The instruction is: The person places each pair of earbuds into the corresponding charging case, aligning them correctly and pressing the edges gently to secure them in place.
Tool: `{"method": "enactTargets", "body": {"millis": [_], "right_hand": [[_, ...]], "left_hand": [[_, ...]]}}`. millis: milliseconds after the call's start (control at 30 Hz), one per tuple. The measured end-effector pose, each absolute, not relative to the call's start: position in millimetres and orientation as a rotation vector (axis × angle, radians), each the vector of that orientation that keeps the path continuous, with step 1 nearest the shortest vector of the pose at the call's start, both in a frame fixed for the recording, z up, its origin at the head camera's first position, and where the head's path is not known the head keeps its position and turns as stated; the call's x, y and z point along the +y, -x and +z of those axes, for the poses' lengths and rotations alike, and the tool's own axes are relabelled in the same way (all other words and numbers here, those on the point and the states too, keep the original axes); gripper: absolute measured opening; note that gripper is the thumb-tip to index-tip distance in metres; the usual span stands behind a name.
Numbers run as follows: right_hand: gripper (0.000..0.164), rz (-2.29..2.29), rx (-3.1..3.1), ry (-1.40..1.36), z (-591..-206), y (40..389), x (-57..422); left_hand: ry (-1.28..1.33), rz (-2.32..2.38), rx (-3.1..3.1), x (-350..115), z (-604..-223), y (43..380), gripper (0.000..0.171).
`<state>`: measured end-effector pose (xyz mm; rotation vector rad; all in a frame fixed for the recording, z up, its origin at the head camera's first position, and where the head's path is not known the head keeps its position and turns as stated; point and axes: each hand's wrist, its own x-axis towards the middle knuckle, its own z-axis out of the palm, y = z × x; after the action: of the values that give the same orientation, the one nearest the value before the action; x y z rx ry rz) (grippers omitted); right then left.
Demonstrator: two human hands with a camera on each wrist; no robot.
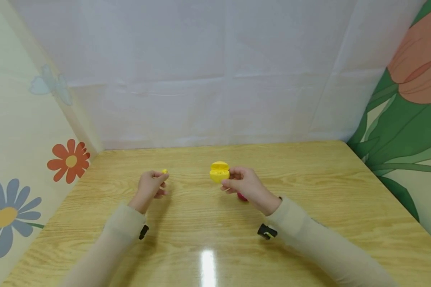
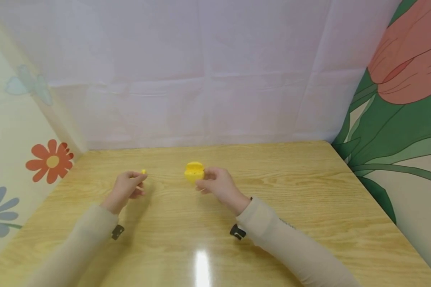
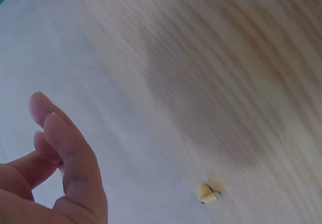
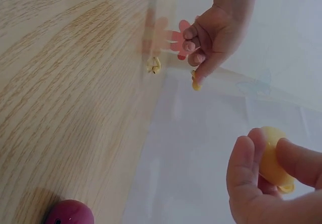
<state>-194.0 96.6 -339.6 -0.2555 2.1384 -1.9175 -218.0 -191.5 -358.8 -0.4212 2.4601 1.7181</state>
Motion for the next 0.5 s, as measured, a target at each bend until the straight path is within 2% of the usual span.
{"method": "enactTargets", "body": {"millis": [500], "right_hand": [[0.03,-1.913,2.15,0.241,-343.1,194.2,89.9]], "left_hand": [[0.464,1.868,2.381,-168.8,-358.0,193.1,0.029]]}}
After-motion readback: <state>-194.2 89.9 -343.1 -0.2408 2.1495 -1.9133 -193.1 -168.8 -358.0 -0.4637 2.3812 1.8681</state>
